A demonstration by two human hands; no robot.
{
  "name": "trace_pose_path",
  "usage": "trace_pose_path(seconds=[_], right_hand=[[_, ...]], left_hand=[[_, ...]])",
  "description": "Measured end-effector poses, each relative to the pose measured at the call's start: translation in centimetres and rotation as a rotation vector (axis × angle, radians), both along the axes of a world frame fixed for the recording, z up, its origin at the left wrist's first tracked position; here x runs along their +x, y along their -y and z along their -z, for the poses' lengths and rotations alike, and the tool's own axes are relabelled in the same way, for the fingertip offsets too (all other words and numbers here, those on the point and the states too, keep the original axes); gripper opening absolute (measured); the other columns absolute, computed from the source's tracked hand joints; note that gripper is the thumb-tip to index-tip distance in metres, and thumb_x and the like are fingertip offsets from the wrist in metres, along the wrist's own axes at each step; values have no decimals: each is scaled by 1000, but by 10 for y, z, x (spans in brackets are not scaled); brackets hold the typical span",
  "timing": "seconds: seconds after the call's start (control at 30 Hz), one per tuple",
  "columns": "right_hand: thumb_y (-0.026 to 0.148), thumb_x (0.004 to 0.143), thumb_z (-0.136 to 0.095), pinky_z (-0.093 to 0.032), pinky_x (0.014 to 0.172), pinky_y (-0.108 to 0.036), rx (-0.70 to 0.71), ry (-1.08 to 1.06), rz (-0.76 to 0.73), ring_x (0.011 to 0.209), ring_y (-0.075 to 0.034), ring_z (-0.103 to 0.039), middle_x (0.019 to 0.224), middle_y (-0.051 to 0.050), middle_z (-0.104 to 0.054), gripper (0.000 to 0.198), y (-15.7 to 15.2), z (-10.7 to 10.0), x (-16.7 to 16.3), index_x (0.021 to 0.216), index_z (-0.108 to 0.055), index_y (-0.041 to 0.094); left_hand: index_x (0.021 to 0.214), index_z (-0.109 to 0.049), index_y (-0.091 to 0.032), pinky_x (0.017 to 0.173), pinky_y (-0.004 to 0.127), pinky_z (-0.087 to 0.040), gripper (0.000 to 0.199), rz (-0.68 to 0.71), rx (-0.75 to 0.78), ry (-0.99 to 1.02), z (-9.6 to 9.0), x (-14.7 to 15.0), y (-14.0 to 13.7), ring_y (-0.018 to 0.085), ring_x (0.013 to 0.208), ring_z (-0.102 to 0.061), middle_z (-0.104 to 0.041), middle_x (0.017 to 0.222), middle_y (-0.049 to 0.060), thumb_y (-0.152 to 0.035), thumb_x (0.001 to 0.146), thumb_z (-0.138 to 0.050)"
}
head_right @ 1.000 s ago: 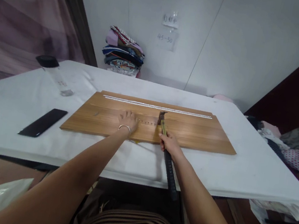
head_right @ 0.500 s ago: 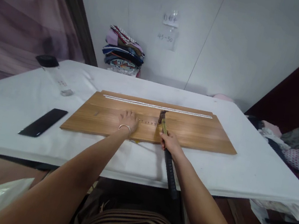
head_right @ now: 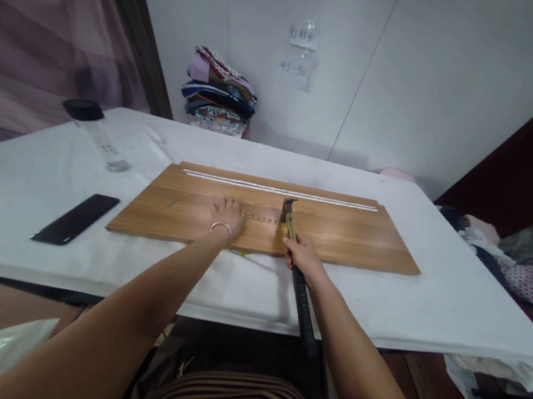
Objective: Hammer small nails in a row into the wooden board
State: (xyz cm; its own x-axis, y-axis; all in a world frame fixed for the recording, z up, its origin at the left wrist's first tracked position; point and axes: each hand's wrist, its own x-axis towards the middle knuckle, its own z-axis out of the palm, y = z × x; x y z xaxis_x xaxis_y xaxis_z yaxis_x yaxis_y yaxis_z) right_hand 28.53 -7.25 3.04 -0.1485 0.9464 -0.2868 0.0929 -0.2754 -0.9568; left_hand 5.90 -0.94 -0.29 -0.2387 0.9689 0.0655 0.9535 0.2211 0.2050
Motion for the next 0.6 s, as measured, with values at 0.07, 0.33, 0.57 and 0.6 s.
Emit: trace_pose_path(seconds=[0.07,0.33,0.57,0.6], right_hand=[[46,68,-73,-29,34,-20,-1,-5,0,34,-8,-41,47,9,-49,35,0,1,0,78,-50,23],[45,68,-73,-28,34,-21,1,-6,0,35,-8,-41,49,9,-50,34,0,1,1,80,-51,23],[47,67,-73,-29,35,-21,18,-7,7,35,-8,-42,49,8,-50,35,1,1,1,78,-50,23],[47,67,-73,-29,35,-21,19,-5,4,35,-8,-41,48,9,-49,35,1,1,1,77,-49,23]], left_hand=[[144,-56,-16,119,60,-27,56,2,-6,1,-1,0,1,34,148,-35,-45,159,17,-31,98,-27],[142,-57,-14,120,60,-26,56,3,-14,10,-5,1,3,34,150,-32,-44,159,16,-31,98,-28],[143,-56,-15,120,60,-27,56,2,-9,1,-3,0,2,33,149,-33,-45,159,16,-31,98,-26],[143,-56,-15,119,60,-27,56,3,-6,0,-3,0,2,33,149,-33,-46,158,16,-31,98,-26]])
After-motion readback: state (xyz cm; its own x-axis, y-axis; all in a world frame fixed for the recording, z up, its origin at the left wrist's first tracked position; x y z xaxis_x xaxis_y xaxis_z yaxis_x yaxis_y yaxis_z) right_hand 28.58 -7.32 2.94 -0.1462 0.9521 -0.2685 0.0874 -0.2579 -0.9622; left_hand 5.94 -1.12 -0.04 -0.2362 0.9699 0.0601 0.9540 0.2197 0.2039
